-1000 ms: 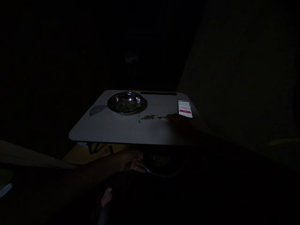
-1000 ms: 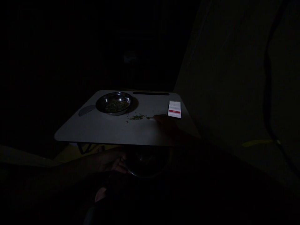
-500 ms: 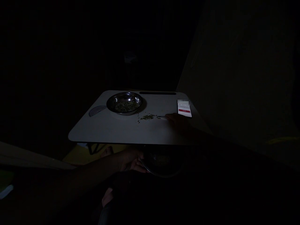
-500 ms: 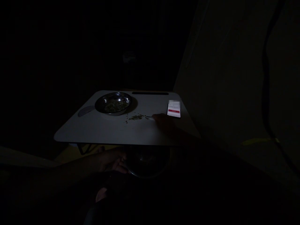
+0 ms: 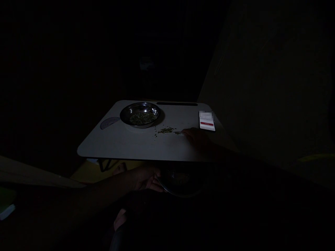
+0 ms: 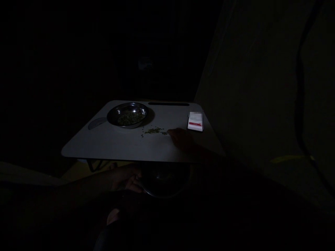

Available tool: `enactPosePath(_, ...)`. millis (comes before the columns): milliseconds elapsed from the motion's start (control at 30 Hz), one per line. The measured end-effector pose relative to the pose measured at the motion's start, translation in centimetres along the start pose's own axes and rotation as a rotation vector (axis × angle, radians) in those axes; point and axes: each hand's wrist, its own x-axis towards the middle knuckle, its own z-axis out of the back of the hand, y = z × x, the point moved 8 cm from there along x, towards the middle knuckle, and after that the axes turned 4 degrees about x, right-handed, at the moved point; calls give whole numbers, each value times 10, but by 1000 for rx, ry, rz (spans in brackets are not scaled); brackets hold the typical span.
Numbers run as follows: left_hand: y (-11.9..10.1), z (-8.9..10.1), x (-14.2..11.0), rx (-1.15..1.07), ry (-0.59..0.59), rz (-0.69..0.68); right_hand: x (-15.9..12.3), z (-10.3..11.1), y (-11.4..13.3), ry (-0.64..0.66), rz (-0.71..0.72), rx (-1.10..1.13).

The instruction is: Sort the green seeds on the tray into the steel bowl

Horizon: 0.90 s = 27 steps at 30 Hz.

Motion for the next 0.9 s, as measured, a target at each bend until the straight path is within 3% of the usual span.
enactPosePath(233,0,1,2,2,10,-3,-6,-1,11,-9,64,-20)
enactPosePath(900,-2,-1,0,17,-3,22,-37,5,11,164,102,-47)
